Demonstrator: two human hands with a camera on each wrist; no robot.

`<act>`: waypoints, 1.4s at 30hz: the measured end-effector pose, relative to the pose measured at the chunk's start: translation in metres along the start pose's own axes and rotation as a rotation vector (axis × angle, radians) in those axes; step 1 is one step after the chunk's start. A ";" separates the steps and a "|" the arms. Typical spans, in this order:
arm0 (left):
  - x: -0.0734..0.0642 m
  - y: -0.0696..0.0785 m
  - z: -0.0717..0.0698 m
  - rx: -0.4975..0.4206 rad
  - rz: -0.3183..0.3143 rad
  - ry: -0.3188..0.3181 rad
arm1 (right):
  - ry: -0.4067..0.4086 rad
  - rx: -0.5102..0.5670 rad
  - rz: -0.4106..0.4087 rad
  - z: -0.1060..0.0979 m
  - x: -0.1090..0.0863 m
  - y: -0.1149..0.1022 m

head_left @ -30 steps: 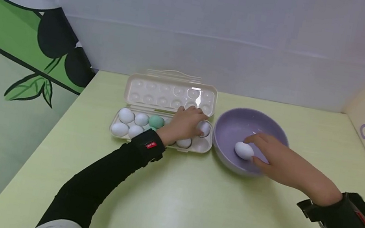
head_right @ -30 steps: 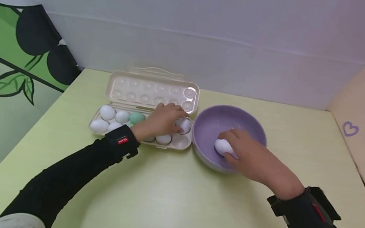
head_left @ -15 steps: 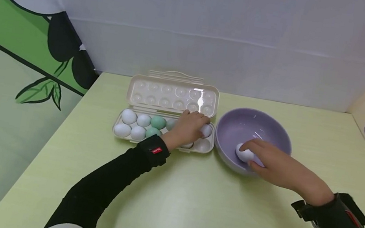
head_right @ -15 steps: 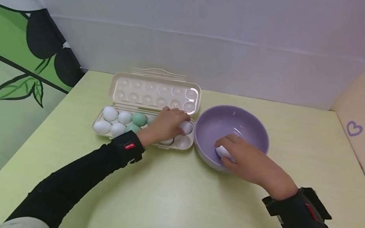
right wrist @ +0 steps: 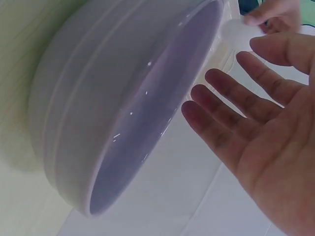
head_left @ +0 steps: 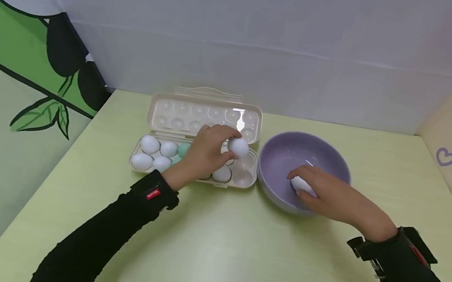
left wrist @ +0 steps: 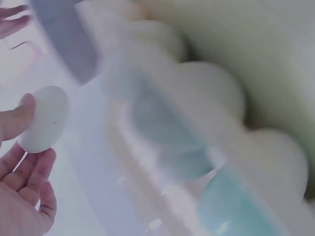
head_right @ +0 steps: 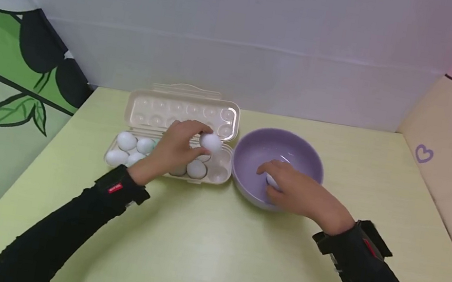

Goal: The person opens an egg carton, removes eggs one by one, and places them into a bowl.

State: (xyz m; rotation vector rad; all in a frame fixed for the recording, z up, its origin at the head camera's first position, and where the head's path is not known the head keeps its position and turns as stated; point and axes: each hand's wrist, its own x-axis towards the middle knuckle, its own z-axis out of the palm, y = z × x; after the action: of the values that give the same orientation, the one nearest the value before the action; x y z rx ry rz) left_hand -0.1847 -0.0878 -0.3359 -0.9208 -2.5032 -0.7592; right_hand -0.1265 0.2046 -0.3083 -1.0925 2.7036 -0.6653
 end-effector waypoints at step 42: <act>-0.038 0.026 -0.017 -0.372 -0.155 -0.041 | 0.105 0.050 0.111 -0.037 0.029 0.027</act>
State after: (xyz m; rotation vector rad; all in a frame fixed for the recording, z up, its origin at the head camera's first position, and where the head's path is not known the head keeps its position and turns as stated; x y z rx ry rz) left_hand -0.1376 -0.0997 -0.3318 -0.8698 -2.5371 -1.3005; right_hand -0.1753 0.2142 -0.2871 -0.9133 2.7936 -0.7881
